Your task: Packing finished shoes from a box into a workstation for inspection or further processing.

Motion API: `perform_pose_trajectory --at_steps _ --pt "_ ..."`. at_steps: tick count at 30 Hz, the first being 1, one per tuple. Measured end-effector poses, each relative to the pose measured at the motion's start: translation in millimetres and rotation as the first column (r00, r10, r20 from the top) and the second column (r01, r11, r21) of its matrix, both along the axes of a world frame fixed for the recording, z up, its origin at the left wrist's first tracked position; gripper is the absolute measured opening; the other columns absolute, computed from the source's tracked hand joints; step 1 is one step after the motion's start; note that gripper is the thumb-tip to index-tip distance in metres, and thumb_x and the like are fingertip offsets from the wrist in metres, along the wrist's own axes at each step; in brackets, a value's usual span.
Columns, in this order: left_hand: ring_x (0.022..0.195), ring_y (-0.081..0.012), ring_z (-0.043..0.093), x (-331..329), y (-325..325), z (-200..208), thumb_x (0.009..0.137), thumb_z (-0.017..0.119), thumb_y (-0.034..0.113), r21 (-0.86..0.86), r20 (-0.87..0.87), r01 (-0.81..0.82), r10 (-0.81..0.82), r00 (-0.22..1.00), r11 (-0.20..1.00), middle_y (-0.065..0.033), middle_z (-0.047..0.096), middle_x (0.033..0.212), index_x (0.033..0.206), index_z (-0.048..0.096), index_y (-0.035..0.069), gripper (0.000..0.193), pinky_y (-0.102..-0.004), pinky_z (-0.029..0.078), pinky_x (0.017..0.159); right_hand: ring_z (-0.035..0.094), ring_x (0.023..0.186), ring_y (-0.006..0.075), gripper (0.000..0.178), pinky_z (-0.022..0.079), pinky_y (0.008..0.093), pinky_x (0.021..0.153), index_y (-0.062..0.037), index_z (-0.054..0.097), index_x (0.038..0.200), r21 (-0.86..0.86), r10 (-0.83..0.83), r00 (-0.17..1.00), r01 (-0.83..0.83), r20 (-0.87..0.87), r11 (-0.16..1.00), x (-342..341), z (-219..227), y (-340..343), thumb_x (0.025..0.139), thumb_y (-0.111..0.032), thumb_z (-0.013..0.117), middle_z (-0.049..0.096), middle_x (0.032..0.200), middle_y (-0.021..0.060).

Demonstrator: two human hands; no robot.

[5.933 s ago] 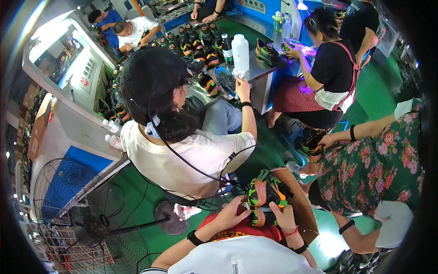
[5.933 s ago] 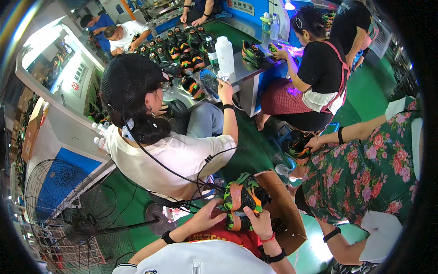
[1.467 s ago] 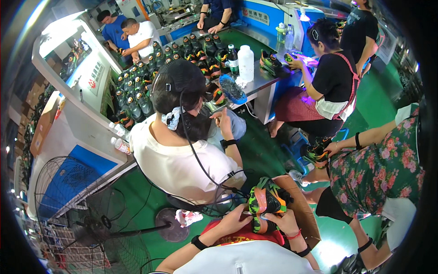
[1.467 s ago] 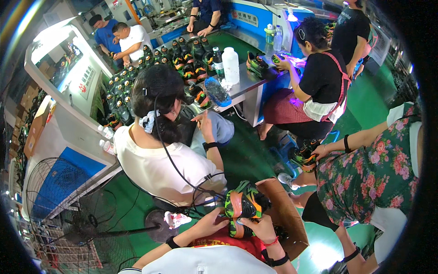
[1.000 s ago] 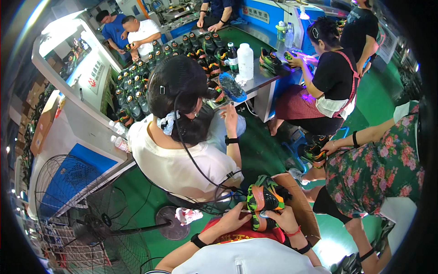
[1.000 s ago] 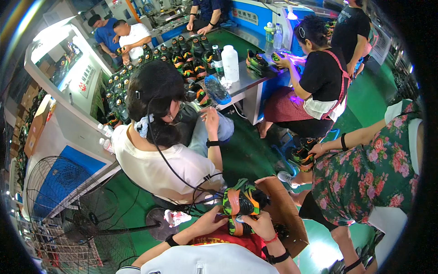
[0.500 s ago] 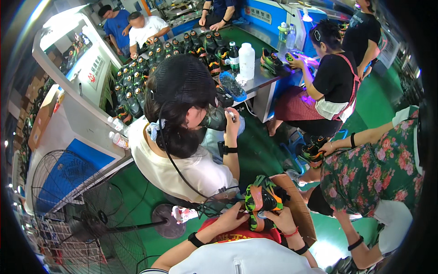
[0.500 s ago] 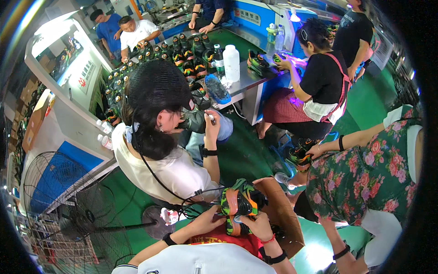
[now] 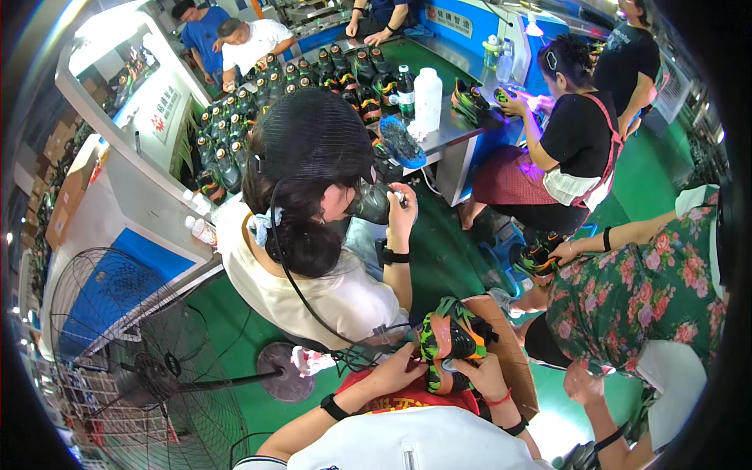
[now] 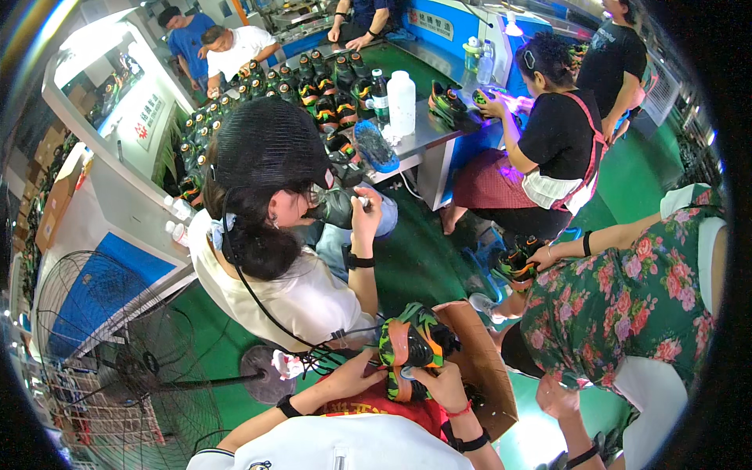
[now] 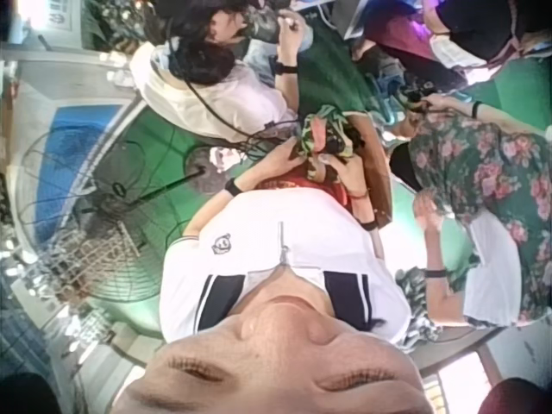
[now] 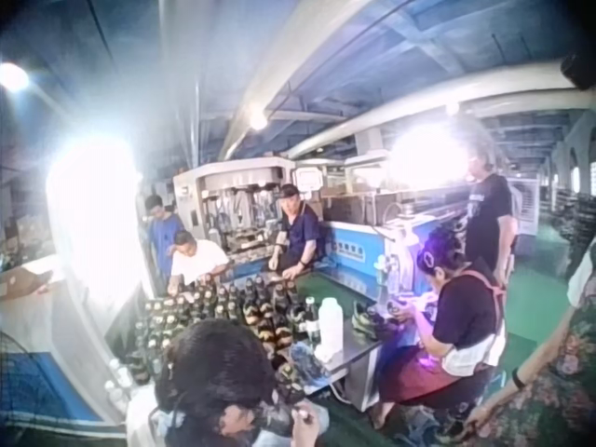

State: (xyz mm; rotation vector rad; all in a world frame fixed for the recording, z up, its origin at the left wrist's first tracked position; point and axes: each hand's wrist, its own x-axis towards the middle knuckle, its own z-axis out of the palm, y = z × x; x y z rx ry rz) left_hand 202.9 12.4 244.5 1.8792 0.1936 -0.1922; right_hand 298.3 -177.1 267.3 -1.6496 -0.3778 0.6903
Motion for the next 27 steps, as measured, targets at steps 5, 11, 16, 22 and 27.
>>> perform_pose_trajectory --at_steps 5,11,16,22,27 --pt "0.096 -0.0271 0.057 0 1 5 0.085 0.057 0.024 0.010 -0.057 0.016 -0.015 0.998 1.000 -0.0217 0.054 0.107 0.117 0.038 -0.003 0.046 -0.0336 0.044 0.083 0.056 0.070 0.0089 0.018 0.045 0.0253 0.064 0.0010 0.064 0.090 -0.037 0.015 0.999 -0.013 0.039 0.999 0 -6 -2 0.074 -0.008 0.067 0.065 0.078 0.0040" --pt "0.098 -0.0302 0.055 -1 1 3 0.085 0.056 0.025 0.011 -0.095 0.006 -0.005 0.995 1.000 -0.0228 0.054 0.109 0.118 0.038 -0.003 0.046 -0.0354 0.043 0.084 0.056 0.069 0.0089 0.019 0.045 0.0253 0.062 0.0009 0.064 0.090 -0.047 0.016 0.999 -0.015 0.031 0.999 0 -3 -1 0.074 -0.008 0.067 0.065 0.077 0.0040" --pt "0.098 -0.0304 0.056 0 0 -11 0.085 0.056 0.027 0.001 -0.069 -0.005 0.005 0.998 1.000 -0.0228 0.053 0.110 0.118 0.039 -0.002 0.047 -0.0351 0.044 0.084 0.056 0.068 0.0083 0.020 0.045 0.0250 0.062 0.0010 0.063 0.089 -0.027 0.010 1.000 -0.010 0.027 1.000 2 -11 -3 0.073 -0.009 0.068 0.065 0.077 0.0028" --pt "0.101 -0.0293 0.056 2 2 -9 0.084 0.058 0.031 -0.050 -0.144 0.011 -0.018 0.989 0.999 -0.0221 0.053 0.113 0.120 0.038 -0.003 0.053 -0.0347 0.043 0.086 0.056 0.069 0.0079 0.024 0.046 0.0252 0.063 0.0001 0.064 0.090 -0.038 -0.021 0.998 0.023 0.066 0.999 6 12 1 0.072 -0.015 0.073 0.065 0.078 0.0017" --pt "0.105 -0.0270 0.054 5 3 1 0.084 0.058 0.031 -0.135 -0.155 -0.001 -0.020 0.988 0.991 -0.0219 0.051 0.117 0.124 0.035 -0.006 0.059 -0.0334 0.042 0.089 0.057 0.068 0.0077 0.031 0.048 0.0249 0.064 0.0006 0.065 0.089 -0.135 0.023 0.996 -0.012 0.084 0.991 10 17 -1 0.069 -0.020 0.076 0.066 0.077 0.0041"
